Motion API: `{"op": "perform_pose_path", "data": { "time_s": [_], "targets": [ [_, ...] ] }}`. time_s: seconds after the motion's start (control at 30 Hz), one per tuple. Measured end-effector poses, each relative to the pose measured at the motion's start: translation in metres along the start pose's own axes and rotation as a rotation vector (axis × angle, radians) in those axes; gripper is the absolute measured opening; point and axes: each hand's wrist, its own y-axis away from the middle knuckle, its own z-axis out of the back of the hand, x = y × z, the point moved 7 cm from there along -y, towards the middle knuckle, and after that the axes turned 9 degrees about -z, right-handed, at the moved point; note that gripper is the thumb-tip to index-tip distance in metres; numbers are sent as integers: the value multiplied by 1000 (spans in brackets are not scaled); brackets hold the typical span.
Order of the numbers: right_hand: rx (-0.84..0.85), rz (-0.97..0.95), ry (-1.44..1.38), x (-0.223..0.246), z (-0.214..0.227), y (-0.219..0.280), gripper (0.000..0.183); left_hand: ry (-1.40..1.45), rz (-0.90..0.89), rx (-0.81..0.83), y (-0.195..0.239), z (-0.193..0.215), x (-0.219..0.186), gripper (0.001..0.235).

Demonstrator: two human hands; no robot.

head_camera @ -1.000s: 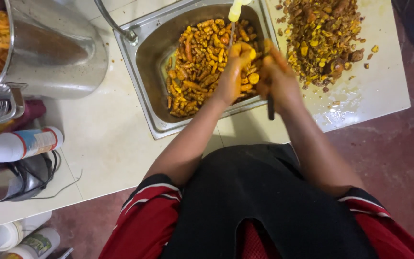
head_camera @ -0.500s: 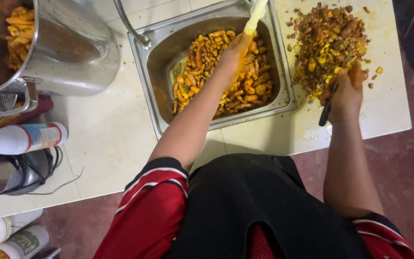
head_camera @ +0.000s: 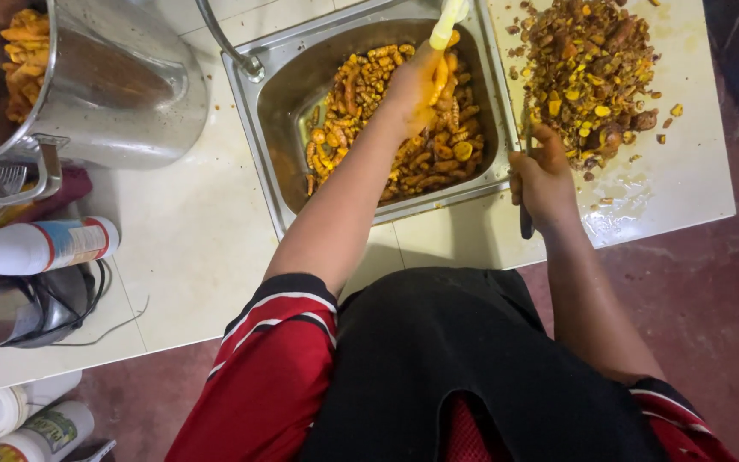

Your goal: Cleaning and scraping turmeric roots in a metal tray

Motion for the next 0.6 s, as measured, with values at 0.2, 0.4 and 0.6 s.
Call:
{"op": "perform_pose_path", "data": {
  "time_s": [0.2, 0.4, 0.6],
  "targets": [
    [-12, 155, -1, 1, -8, -11, 54, 57, -36, -59, 17, 5, -12, 43],
    [102, 127, 104, 27, -42, 14, 58, -86, 92, -472, 59, -1, -28, 48],
    [226, 460, 211, 47, -77, 22, 54, -49, 84, -621, 68, -1, -26, 44]
  ]
}}
